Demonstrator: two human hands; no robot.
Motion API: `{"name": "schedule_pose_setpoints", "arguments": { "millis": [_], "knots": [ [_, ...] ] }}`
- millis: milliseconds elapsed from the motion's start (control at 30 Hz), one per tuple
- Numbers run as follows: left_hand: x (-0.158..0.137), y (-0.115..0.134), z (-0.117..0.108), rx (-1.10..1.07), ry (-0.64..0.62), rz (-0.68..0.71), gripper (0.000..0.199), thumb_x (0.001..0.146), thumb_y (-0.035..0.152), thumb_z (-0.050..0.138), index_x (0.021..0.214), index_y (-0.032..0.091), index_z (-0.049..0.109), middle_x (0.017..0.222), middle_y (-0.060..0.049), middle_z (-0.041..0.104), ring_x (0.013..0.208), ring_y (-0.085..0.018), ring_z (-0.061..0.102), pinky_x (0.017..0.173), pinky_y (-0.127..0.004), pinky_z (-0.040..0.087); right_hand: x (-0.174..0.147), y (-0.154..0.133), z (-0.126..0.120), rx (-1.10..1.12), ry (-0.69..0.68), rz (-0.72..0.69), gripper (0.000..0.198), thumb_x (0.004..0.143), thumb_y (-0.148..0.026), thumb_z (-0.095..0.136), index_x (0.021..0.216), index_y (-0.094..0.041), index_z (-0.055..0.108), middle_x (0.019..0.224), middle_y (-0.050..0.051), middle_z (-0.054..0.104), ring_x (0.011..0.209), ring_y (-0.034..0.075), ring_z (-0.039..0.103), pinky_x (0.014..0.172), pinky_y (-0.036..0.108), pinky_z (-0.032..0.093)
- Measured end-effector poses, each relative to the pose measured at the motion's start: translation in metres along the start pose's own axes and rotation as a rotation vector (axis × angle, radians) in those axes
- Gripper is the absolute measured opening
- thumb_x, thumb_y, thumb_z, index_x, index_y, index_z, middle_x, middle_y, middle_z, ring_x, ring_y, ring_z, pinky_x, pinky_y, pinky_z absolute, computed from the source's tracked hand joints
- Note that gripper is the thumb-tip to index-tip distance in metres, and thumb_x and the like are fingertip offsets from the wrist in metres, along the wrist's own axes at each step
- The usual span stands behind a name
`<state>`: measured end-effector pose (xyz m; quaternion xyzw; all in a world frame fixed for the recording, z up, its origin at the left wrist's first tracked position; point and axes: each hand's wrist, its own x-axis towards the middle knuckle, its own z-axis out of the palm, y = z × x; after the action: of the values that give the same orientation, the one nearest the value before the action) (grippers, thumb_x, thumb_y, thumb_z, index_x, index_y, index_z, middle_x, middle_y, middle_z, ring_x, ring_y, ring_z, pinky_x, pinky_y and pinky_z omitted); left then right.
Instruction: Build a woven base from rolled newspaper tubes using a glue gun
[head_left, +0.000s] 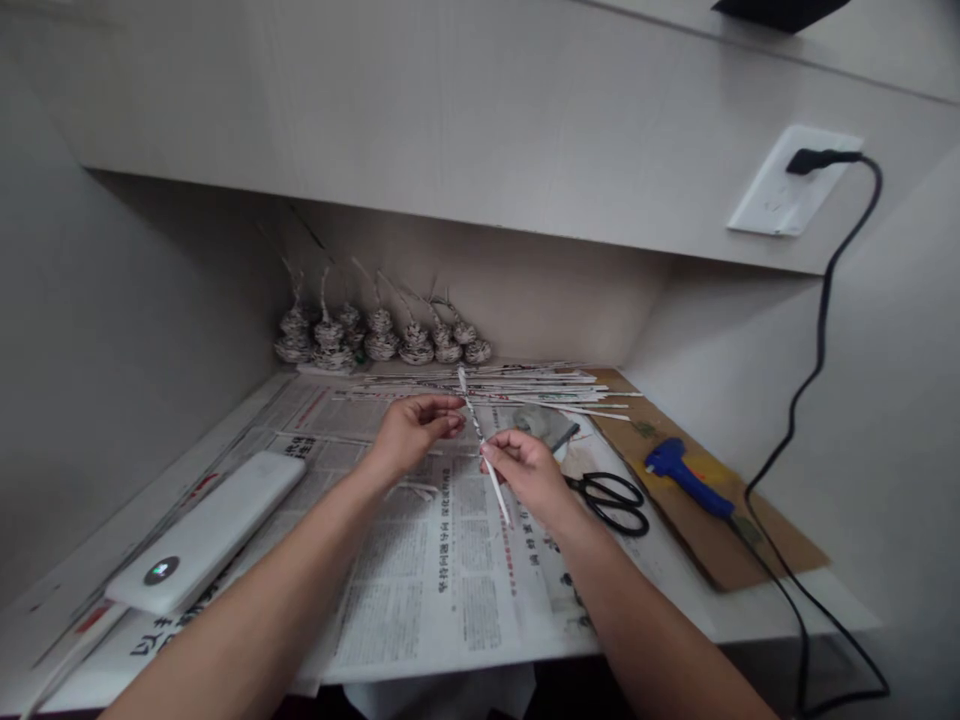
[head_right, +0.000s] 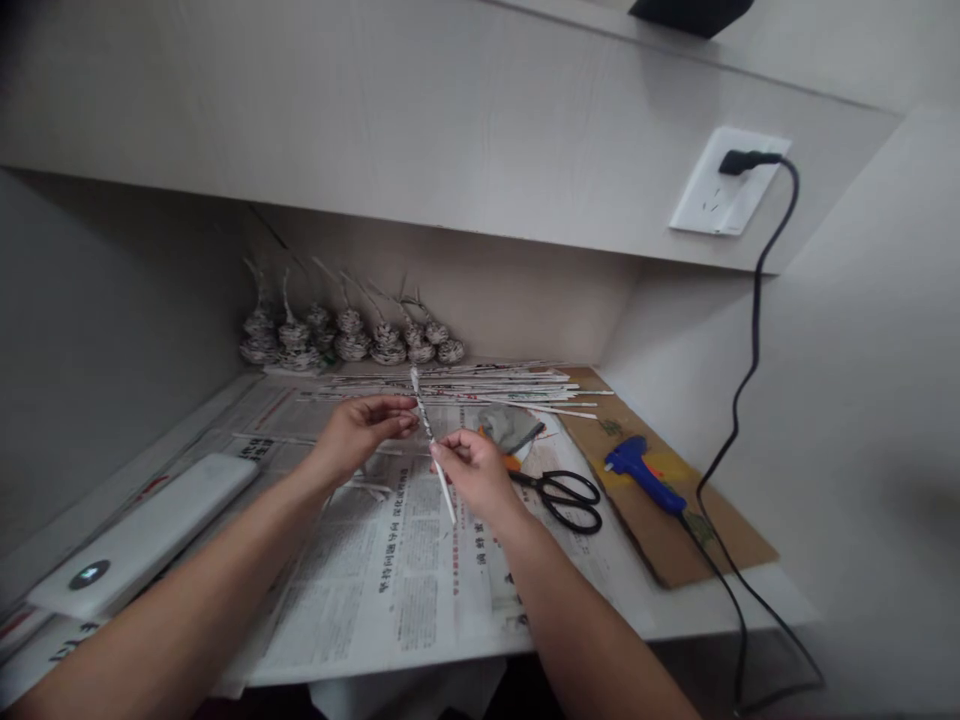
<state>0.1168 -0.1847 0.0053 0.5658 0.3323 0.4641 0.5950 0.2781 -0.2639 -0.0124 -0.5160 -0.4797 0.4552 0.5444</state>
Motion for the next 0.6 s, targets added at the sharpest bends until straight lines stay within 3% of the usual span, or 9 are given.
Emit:
{"name": "schedule_pose_setpoints", "arguments": {
  "millis": [267, 367, 467, 600],
  "knots": [
    [0.0009, -0.0029, 0.0012, -0.128, -0.025, 0.010, 0.046, 0.059, 0.027, 0.078, 0.100, 0.011, 0.065, 0.090, -0.009, 0.072, 0.085, -0.018, 0.067, 0.083, -0.035, 0.053, 0.0011, 0.0039, -0.0009, -0.051, 0.027, -0.053, 0.028, 0.071, -0.045, 0.069, 0.073, -0.019, 0.062, 0.061, -0.001, 0.064, 0.050, 0.011, 0.052, 0.050, 0.022, 0.037],
    [0.0007, -0.0013, 0.0004, -0.187, -0.002, -0.025, 0.047, 0.064, 0.027, 0.076, 0.107, 0.014, 0.064, 0.101, -0.009, 0.070, 0.086, -0.018, 0.067, 0.071, -0.028, 0.055, -0.0001, 0.0054, -0.0003, -0.116, 0.037, -0.092, 0.025, 0.074, -0.043, 0.067, 0.075, -0.019, 0.062, 0.062, 0.000, 0.064, 0.052, 0.011, 0.053, 0.051, 0.023, 0.037],
    [0.0003, 0.0005, 0.0006, -0.236, 0.015, -0.133, 0.036, 0.067, 0.029, 0.075, 0.099, 0.014, 0.066, 0.094, -0.008, 0.070, 0.077, -0.015, 0.068, 0.053, -0.017, 0.051, -0.0024, 0.0074, 0.0028, -0.170, 0.038, -0.128, 0.023, 0.074, -0.041, 0.068, 0.074, -0.019, 0.062, 0.063, -0.001, 0.063, 0.054, 0.011, 0.053, 0.053, 0.023, 0.038],
    [-0.0002, 0.0026, 0.0010, -0.332, -0.020, -0.245, 0.019, 0.069, 0.023, 0.074, 0.085, 0.015, 0.068, 0.080, -0.004, 0.069, 0.074, -0.012, 0.067, 0.049, -0.012, 0.049, -0.0044, 0.0070, 0.0065, -0.080, -0.118, -0.041, 0.026, 0.070, -0.043, 0.071, 0.073, -0.019, 0.061, 0.062, -0.002, 0.061, 0.051, 0.010, 0.051, 0.050, 0.022, 0.038]
  ]
}}
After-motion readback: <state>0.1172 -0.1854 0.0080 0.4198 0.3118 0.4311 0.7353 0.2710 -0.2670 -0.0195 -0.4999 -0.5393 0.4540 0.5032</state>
